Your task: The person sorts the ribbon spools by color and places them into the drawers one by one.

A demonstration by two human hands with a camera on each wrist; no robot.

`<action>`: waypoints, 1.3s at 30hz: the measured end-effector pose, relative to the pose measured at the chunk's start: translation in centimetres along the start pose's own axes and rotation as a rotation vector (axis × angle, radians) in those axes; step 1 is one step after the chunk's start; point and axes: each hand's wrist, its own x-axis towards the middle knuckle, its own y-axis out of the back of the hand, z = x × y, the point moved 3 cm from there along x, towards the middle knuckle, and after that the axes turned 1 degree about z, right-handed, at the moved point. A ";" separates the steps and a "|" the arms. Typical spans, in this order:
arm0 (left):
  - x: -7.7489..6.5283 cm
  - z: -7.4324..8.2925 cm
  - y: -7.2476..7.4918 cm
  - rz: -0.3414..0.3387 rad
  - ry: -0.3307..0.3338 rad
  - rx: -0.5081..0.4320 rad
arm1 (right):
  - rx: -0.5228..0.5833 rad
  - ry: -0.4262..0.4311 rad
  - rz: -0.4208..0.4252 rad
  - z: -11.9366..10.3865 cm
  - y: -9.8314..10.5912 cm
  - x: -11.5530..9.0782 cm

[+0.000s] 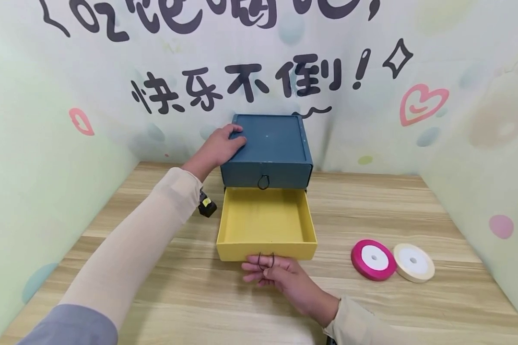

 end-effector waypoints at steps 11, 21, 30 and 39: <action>-0.1 0.1 0.0 0.007 -0.006 -0.006 | -0.010 0.028 -0.014 0.7 -0.8 -0.6; -0.2 0.1 0.1 0.010 -0.001 -0.004 | -0.037 0.054 0.004 0.8 -1.9 -0.5; -0.2 0.1 0.1 0.004 -0.004 -0.001 | -0.033 0.022 0.001 1.1 -2.0 -1.0; -0.1 0.0 0.1 0.001 -0.003 -0.006 | -0.028 -0.048 0.010 1.6 -2.0 -1.3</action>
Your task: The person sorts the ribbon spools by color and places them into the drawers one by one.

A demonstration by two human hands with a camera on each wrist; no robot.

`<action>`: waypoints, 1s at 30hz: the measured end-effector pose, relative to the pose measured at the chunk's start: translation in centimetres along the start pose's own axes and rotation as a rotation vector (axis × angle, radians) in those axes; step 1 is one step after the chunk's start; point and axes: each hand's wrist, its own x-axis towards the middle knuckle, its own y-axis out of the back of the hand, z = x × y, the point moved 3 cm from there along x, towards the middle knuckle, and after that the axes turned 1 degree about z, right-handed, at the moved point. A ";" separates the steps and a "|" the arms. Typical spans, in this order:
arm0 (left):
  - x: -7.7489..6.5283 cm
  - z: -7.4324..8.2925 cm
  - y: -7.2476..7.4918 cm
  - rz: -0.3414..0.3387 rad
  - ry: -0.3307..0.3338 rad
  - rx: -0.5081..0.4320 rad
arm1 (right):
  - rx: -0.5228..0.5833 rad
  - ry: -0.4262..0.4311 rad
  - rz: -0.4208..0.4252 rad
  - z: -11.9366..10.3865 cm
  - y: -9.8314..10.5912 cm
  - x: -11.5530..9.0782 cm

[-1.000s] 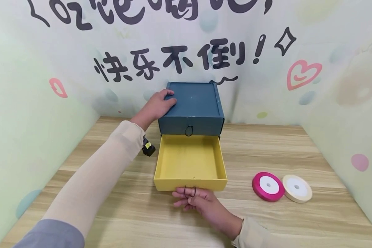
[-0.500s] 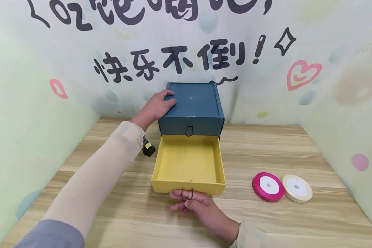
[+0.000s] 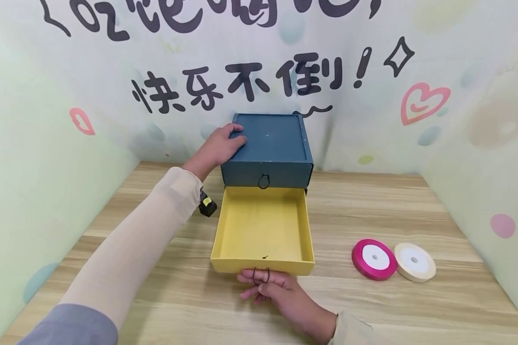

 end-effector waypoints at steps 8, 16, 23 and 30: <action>0.1 0.0 0.1 0.008 -0.007 0.004 | -0.105 -0.102 0.020 0.2 0.4 0.1; -0.1 0.1 0.1 -0.002 0.001 0.000 | -0.251 -0.300 -0.097 -1.1 1.3 -0.9; 0.0 0.0 0.0 -0.004 -0.001 -0.002 | -0.596 -0.264 -0.291 -4.9 2.1 -1.7; 0.0 0.0 -0.1 0.005 -0.005 -0.001 | -1.098 -0.042 -0.360 -9.6 1.3 -2.9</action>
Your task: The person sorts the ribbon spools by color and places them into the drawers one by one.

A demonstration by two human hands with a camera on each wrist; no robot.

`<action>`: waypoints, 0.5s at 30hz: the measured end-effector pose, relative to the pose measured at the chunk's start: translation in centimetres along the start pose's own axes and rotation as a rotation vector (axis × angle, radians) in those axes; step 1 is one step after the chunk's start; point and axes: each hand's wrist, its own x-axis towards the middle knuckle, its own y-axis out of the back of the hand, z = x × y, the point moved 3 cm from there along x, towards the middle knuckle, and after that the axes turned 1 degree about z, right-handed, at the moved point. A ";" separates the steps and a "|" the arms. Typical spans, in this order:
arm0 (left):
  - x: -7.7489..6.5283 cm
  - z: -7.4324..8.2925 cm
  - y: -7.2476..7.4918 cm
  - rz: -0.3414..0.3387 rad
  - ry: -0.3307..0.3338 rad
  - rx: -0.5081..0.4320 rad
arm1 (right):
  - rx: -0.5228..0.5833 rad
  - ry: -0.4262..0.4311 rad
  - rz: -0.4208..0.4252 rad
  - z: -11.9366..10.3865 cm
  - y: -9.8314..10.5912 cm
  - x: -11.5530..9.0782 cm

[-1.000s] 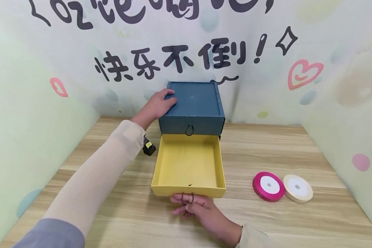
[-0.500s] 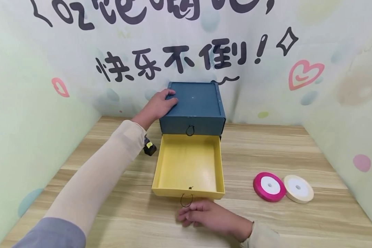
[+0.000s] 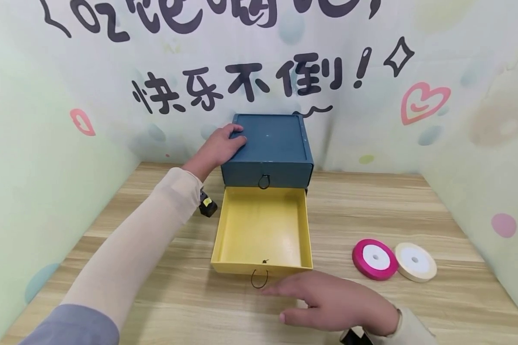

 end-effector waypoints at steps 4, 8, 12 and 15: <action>0.0 0.0 -0.1 0.001 -0.003 0.004 | -0.136 0.021 0.075 -1.6 1.2 -0.8; 0.0 0.0 0.0 0.005 0.007 0.005 | -0.340 0.104 0.165 -3.0 1.9 -1.2; -0.1 0.0 0.0 0.013 -0.003 0.007 | -0.609 0.276 0.337 -3.9 2.2 -1.1; -0.1 0.0 0.1 0.016 -0.007 0.002 | -0.743 0.341 0.453 -3.9 2.3 -0.8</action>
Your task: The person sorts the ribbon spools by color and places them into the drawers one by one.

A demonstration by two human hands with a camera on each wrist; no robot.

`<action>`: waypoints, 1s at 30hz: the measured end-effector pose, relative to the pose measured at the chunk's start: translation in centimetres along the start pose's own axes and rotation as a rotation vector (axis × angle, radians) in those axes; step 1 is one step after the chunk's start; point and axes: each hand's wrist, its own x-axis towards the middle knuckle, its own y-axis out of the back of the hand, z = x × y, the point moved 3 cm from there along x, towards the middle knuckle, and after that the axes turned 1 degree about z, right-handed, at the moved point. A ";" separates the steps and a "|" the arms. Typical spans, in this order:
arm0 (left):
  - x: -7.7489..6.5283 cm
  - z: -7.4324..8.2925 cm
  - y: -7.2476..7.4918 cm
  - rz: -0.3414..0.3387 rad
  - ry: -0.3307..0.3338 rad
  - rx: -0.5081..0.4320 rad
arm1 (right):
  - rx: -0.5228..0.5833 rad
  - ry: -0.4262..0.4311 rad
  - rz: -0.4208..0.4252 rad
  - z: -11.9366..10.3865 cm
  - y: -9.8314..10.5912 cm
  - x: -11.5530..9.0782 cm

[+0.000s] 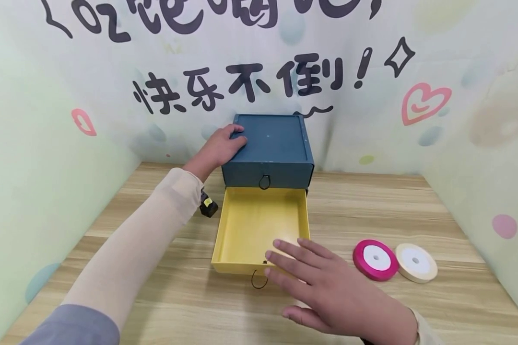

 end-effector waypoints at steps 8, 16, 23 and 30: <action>0.1 -0.1 0.0 -0.003 0.004 -0.007 | -0.223 -0.089 -0.051 1.8 -1.4 -0.7; 0.1 0.0 0.0 -0.007 0.004 -0.005 | -0.270 -0.182 -0.066 4.0 -1.8 -1.9; 0.1 0.0 0.0 -0.011 0.008 -0.002 | -0.298 -0.234 -0.051 5.9 -1.9 -3.3; 0.1 0.0 0.1 -0.015 0.015 -0.003 | -0.288 -0.303 -0.050 7.7 -1.6 -5.3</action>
